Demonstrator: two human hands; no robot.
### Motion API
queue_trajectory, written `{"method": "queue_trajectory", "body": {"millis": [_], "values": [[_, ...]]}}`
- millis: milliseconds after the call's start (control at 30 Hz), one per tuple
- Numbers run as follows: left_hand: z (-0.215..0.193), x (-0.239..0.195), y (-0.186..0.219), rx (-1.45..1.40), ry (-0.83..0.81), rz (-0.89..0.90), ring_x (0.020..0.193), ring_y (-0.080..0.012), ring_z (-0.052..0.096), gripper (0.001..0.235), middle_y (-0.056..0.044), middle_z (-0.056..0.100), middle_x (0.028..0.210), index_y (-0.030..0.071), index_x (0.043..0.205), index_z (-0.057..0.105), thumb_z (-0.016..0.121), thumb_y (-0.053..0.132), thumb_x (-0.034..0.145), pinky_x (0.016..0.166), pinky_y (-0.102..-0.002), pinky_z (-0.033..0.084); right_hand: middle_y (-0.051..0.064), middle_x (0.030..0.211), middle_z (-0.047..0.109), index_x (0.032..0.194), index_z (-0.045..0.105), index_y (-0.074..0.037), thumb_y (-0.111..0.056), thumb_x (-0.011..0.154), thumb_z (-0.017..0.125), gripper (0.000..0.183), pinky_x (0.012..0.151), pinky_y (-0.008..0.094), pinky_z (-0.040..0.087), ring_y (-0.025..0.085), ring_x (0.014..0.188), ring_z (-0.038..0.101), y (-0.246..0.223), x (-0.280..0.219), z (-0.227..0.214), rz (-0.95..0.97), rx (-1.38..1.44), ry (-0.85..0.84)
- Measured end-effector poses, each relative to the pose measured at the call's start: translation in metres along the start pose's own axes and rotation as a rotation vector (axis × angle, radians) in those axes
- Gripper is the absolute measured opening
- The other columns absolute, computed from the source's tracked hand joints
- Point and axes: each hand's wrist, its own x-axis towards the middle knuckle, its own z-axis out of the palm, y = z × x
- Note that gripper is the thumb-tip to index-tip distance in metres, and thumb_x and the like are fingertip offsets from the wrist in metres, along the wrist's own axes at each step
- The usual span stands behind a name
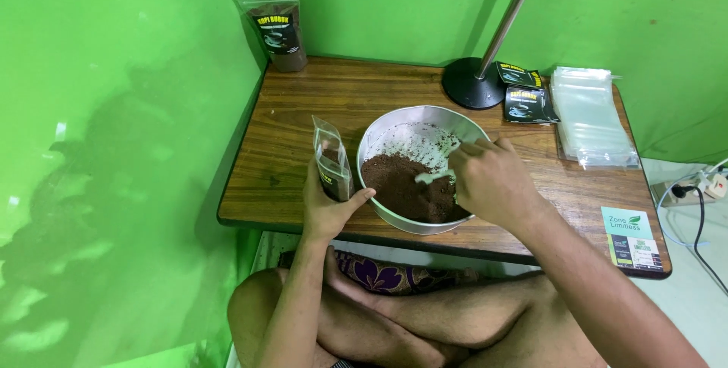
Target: A person uses a small spoon to transfer ground coffee from a white bowl into a clear plastic bag.
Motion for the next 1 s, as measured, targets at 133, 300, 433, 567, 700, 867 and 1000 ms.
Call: {"method": "queue_trajectory", "body": {"millis": [133, 300, 433, 567, 700, 867, 1000], "values": [[0.000, 0.001, 0.011, 0.017, 0.021, 0.008, 0.138, -0.0378, 0.051, 0.111, -0.023, 0.058, 0.144, 0.005, 0.152, 0.041, 0.103, 0.020, 0.062, 0.117, -0.056, 0.040, 0.007, 0.067, 0.073, 0.071, 0.076, -0.015, -0.036, 0.070, 0.070, 0.022, 0.082, 0.043, 0.053, 0.028, 0.075, 0.075, -0.014, 0.014, 0.037, 0.100, 0.031, -0.161], [-0.001, 0.001, -0.006, 0.014, 0.014, 0.022, 0.136, -0.0375, 0.053, 0.110, -0.023, 0.060, 0.141, 0.003, 0.151, 0.043, 0.104, 0.021, 0.061, 0.116, -0.056, 0.041, 0.008, 0.068, 0.075, 0.072, 0.079, -0.013, -0.020, 0.075, 0.068, 0.013, 0.078, 0.040, 0.054, 0.027, 0.072, 0.074, -0.032, 0.023, 0.009, 0.060, 0.126, -0.254], [-0.002, 0.001, -0.001, -0.002, 0.002, 0.028, 0.137, -0.0422, 0.051, 0.111, -0.028, 0.058, 0.141, 0.001, 0.152, 0.040, 0.102, 0.020, 0.063, 0.117, -0.060, 0.039, 0.003, 0.073, 0.072, 0.082, 0.076, -0.015, -0.023, 0.074, 0.064, 0.016, 0.071, 0.041, 0.052, 0.027, 0.077, 0.074, -0.002, 0.021, 0.023, 0.053, 0.027, -0.065], [-0.001, 0.001, 0.005, 0.001, -0.008, 0.002, 0.140, -0.0420, 0.048, 0.111, -0.027, 0.055, 0.145, 0.002, 0.153, 0.038, 0.102, 0.022, 0.064, 0.118, -0.060, 0.037, 0.009, 0.072, 0.074, 0.078, 0.079, -0.012, -0.024, 0.072, 0.065, 0.019, 0.067, 0.043, 0.056, 0.031, 0.075, 0.076, -0.021, 0.018, 0.033, 0.067, 0.097, -0.163], [-0.001, 0.002, 0.001, -0.008, 0.004, 0.037, 0.137, -0.0393, 0.052, 0.112, -0.025, 0.058, 0.142, 0.002, 0.153, 0.040, 0.103, 0.020, 0.063, 0.116, -0.057, 0.041, 0.005, 0.073, 0.075, 0.081, 0.079, -0.016, -0.028, 0.071, 0.063, 0.022, 0.077, 0.041, 0.054, 0.029, 0.081, 0.076, -0.017, 0.016, 0.025, 0.079, 0.049, -0.173], [-0.002, 0.002, -0.005, -0.010, 0.002, 0.035, 0.136, -0.0382, 0.053, 0.110, -0.024, 0.059, 0.141, 0.002, 0.152, 0.041, 0.103, 0.017, 0.062, 0.115, -0.056, 0.041, 0.004, 0.075, 0.076, 0.082, 0.081, -0.018, -0.033, 0.069, 0.068, 0.024, 0.074, 0.037, 0.055, 0.025, 0.081, 0.077, -0.016, 0.026, -0.018, 0.130, -0.066, -0.280], [0.000, 0.003, 0.011, -0.012, 0.003, 0.025, 0.137, -0.0372, 0.052, 0.111, -0.023, 0.059, 0.142, 0.003, 0.152, 0.041, 0.103, 0.019, 0.062, 0.117, -0.055, 0.041, 0.008, 0.073, 0.075, 0.078, 0.078, -0.013, -0.023, 0.067, 0.063, 0.021, 0.076, 0.043, 0.053, 0.033, 0.080, 0.076, -0.026, 0.001, 0.036, 0.052, 0.092, -0.255]]}}
